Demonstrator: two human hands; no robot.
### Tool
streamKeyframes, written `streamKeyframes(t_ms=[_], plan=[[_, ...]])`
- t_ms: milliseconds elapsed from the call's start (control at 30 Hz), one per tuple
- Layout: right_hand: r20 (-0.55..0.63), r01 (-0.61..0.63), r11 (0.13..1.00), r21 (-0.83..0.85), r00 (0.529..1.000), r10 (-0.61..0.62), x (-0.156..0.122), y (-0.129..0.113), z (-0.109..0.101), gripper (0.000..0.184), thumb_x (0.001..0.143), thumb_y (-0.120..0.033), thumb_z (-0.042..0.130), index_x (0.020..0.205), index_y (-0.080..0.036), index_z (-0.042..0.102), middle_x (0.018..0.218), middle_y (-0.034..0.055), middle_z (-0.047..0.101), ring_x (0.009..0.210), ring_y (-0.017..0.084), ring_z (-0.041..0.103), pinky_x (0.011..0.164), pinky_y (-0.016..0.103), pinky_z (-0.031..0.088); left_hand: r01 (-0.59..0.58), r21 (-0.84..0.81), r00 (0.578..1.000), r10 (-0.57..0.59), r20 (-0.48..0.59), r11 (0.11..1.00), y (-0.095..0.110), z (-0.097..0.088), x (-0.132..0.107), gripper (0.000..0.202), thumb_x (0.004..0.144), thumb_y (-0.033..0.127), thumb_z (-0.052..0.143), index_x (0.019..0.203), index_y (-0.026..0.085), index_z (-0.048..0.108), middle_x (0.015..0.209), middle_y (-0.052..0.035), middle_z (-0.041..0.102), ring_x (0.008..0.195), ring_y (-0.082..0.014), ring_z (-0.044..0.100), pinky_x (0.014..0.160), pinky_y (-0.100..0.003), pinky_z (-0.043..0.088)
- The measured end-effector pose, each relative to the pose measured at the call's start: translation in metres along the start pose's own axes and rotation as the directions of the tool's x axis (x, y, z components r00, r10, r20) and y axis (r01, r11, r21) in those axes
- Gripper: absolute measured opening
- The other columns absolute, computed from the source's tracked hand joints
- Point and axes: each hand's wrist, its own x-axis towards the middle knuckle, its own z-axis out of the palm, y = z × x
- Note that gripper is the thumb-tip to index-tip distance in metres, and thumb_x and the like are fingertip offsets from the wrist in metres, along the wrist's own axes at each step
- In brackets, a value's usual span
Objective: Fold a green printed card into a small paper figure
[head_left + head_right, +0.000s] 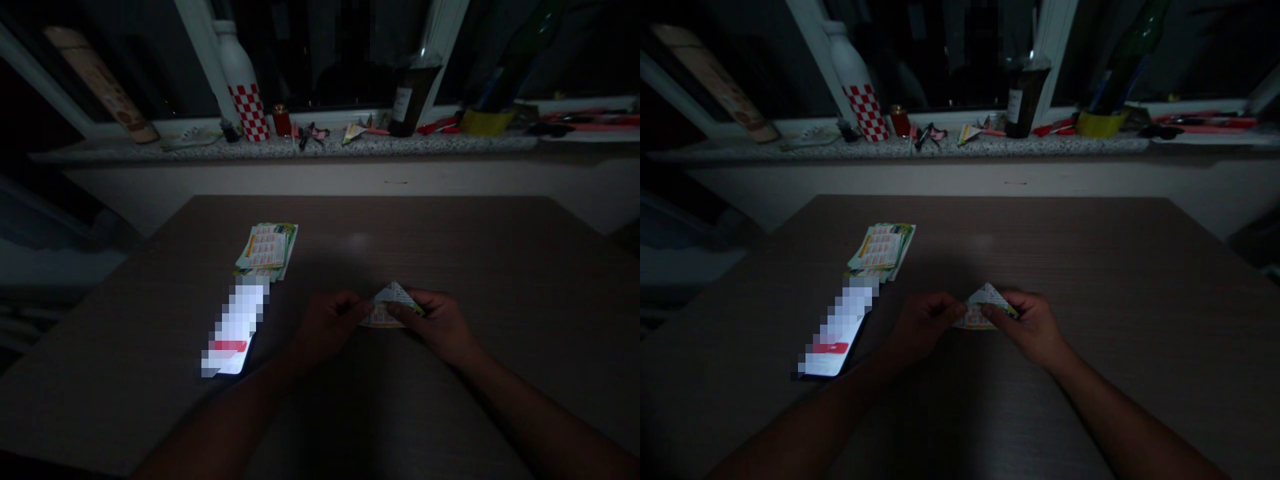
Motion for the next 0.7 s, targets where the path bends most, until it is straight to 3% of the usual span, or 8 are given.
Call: streamKeyframes(t_ms=[200, 367, 700], plan=[[0.012, 0.006, 1.000, 0.013, 1.000, -0.006, 0.0010, 0.0007, 0.0003, 0.028, 0.075, -0.042, 0.067, 0.085, -0.017, 0.073, 0.078, 0.0048, 0.074, 0.064, 0.017, 0.067, 0.060, 0.026, 0.054, -0.094, 0.147, 0.995, 0.097, -0.017, 0.985, 0.0013, -0.0009, -0.0007, 0.029, 0.085, 0.041, 0.053, 0.076, 0.016, 0.065, 0.065, 0.0012, 0.060, 0.060, -0.0109, 0.052, 0.055, -0.021, 0.037], [0.000, 0.008, 1.000, 0.000, 1.000, -0.008, 0.0008, 0.0024, 0.0010, 0.030, 0.074, -0.043, 0.067, 0.086, -0.016, 0.073, 0.080, 0.0059, 0.074, 0.068, 0.019, 0.068, 0.060, 0.027, 0.055, -0.202, 0.342, 0.975, 0.220, -0.014, 0.918, 0.0054, -0.0010, -0.0039, 0.029, 0.089, 0.035, 0.046, 0.074, 0.016, 0.062, 0.062, 0.0015, 0.056, 0.056, -0.0100, 0.049, 0.054, -0.022, 0.034], [0.003, -0.037, 0.998, 0.053, 0.999, 0.037, -0.0005, 0.0010, -0.0011, 0.029, 0.075, -0.041, 0.068, 0.087, -0.016, 0.073, 0.080, 0.0051, 0.074, 0.067, 0.018, 0.068, 0.060, 0.026, 0.054, -0.139, 0.216, 0.986, 0.155, -0.059, 0.967, 0.0001, -0.0033, -0.0020, 0.040, 0.093, 0.043, 0.037, 0.084, 0.015, 0.064, 0.072, -0.0005, 0.062, 0.068, -0.0135, 0.056, 0.058, -0.022, 0.039]])
